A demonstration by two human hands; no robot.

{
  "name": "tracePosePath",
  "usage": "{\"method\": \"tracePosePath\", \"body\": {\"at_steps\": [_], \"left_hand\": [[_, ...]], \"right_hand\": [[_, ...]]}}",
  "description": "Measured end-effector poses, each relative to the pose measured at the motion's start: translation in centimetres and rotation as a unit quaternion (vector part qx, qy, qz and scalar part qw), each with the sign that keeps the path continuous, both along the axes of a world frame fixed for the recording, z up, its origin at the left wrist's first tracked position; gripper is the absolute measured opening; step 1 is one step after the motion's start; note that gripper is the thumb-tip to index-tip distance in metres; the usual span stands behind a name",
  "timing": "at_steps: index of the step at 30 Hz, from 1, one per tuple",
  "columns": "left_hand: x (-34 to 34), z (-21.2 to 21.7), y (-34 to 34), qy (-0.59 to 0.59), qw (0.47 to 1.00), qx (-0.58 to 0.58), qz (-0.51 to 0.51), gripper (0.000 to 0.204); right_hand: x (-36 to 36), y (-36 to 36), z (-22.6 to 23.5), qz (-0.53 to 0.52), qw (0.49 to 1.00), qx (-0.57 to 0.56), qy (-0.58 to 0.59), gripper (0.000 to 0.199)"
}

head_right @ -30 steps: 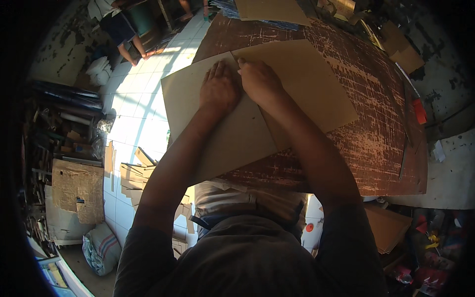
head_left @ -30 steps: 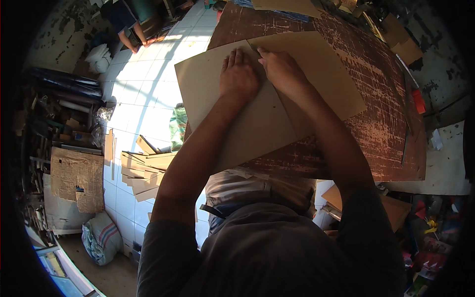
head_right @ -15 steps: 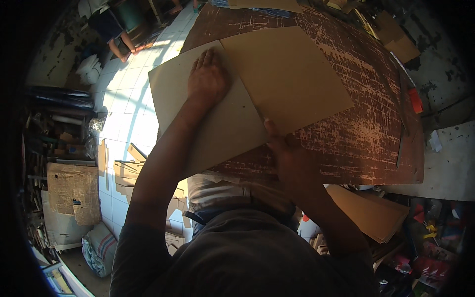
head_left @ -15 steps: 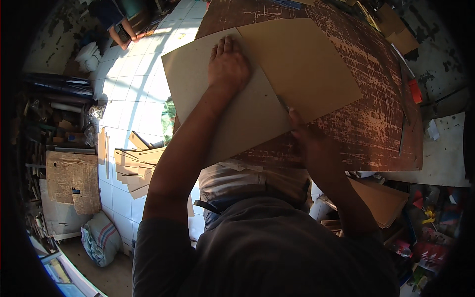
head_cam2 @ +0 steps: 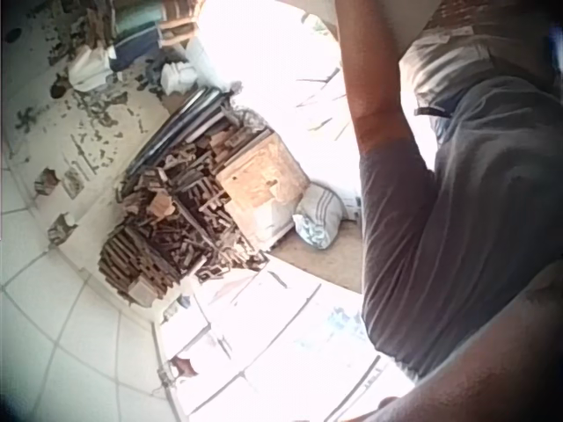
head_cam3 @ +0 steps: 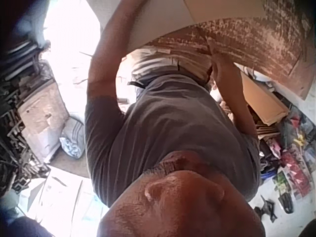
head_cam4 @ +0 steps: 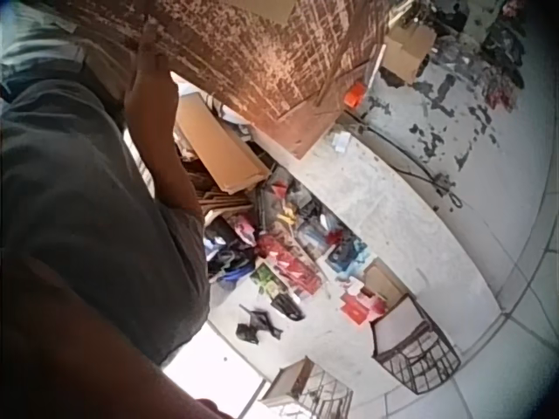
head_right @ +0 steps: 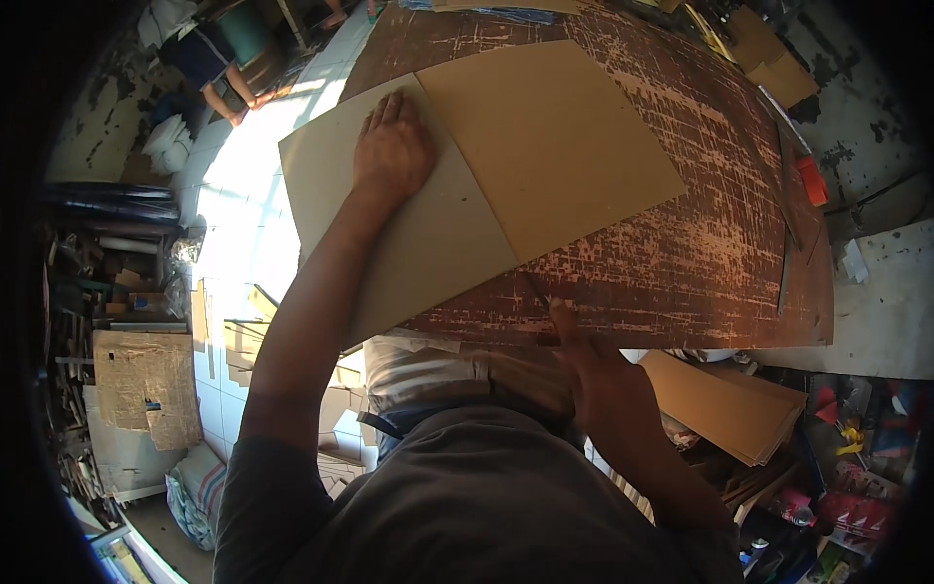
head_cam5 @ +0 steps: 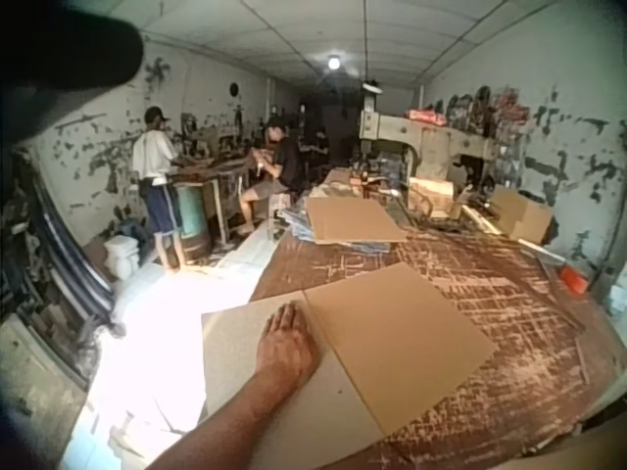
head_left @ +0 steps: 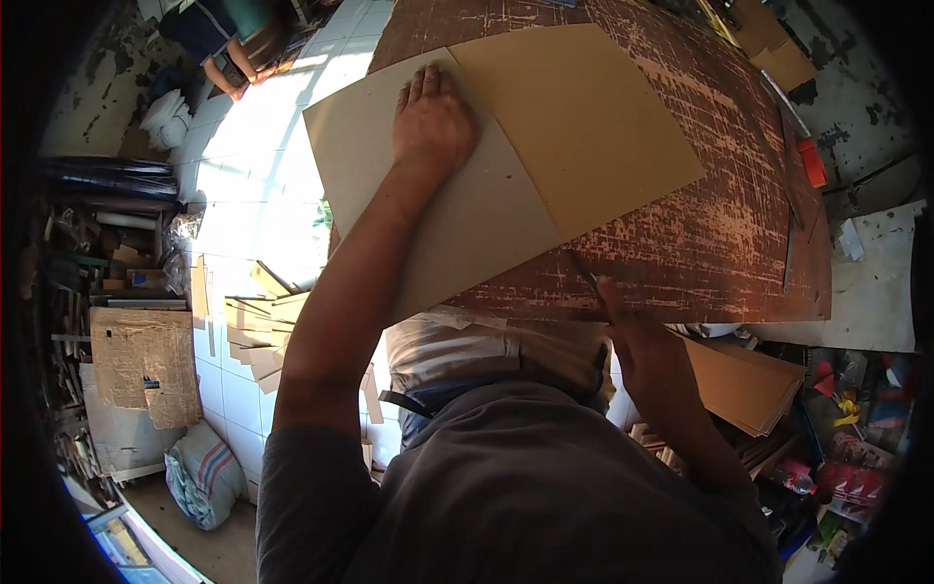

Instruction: The person aligns cardboard sheets on a table, trims them along the edges using a utility knife, and stacks the cut cardboard sheets together by hand.

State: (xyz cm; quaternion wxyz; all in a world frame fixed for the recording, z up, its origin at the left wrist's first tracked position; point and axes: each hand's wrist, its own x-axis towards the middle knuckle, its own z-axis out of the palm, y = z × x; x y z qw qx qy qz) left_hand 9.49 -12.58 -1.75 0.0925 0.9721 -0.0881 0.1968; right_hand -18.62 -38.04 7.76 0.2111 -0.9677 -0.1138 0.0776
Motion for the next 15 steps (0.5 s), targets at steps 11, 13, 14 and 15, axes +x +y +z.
{"method": "tracePosePath", "body": {"at_steps": [11,13,14,15], "left_hand": [[0.2,-0.7,0.6,0.004,1.0,-0.018,-0.007,0.056],[-0.2,-0.1,0.3,0.007,1.0,-0.019,-0.008,0.055],[-0.4,0.2,0.2,0.013,1.0,-0.022,-0.007,0.055],[-0.4,0.2,0.2,0.01,1.0,-0.021,-0.003,0.055]], "right_hand": [[16.8,4.1,0.6,-0.019,0.968,0.167,-0.185,0.033],[21.3,5.5,-0.9,-0.009,0.967,0.182,-0.178,0.033],[23.4,6.3,-1.6,-0.006,0.967,0.183,-0.18,0.033],[25.4,7.2,-2.4,0.008,0.967,0.16,-0.195,0.034]]}}
